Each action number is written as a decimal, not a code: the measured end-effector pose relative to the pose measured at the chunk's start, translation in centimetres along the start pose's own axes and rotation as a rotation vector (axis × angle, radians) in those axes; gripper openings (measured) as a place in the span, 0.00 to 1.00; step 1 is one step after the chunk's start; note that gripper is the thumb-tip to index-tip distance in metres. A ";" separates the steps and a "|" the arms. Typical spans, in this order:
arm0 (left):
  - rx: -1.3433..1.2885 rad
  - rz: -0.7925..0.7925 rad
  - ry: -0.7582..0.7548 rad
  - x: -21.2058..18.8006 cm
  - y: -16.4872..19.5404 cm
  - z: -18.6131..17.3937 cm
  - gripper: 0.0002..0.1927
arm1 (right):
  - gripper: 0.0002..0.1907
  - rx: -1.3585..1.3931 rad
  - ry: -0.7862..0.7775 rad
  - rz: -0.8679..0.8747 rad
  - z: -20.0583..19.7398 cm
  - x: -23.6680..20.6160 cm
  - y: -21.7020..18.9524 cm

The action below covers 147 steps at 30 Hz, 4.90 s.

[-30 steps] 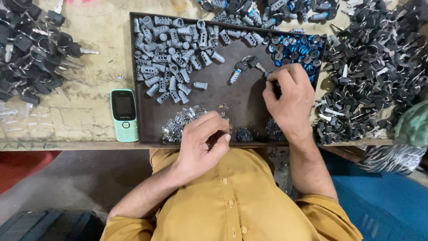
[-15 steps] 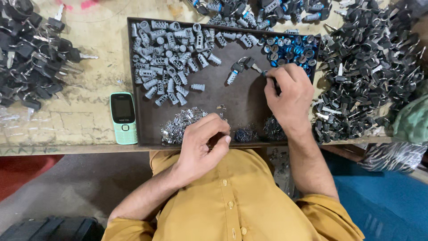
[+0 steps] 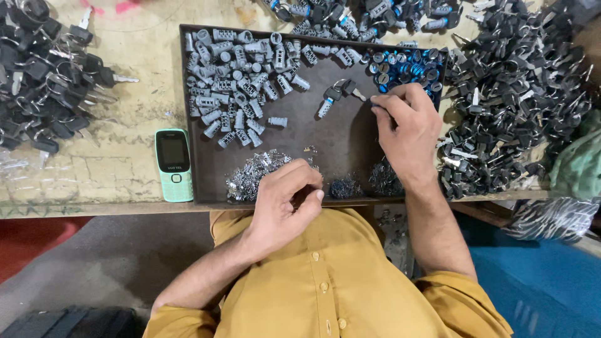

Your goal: The person sits at a workbench and assembles small metal lock components by hand. They pick gray and blue cylindrical parts from a tray, fit pieces together between the fingers, and place the assembled parts back onto the tray, repeating the process with new components.

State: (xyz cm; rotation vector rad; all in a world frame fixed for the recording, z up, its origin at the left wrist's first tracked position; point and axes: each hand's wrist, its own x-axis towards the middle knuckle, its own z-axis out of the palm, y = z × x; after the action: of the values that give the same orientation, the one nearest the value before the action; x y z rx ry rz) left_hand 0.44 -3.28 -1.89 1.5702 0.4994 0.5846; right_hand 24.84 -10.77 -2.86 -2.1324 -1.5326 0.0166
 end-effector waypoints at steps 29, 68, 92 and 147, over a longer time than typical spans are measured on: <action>-0.023 0.123 0.075 0.9 -0.8 2.0 0.09 | 0.11 1.091 -0.213 0.292 -1.8 -6.5 -5.3; -0.271 -0.094 0.033 1.9 -1.9 -2.4 0.10 | 0.11 0.636 -0.170 0.029 -2.2 -2.4 -7.4; 0.266 0.272 0.086 0.5 0.8 -1.9 0.20 | 0.11 1.457 -0.619 0.645 -1.5 -3.8 -4.6; -0.051 -0.202 -0.201 0.2 -1.2 2.4 0.04 | 0.17 0.335 -0.087 0.052 -2.4 -8.3 -2.7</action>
State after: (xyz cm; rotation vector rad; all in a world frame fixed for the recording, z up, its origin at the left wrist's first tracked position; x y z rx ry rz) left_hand 2.15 -4.91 -3.15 1.4900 0.4792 0.2804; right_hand 20.16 -18.49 -2.00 -1.9225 -1.4079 0.3628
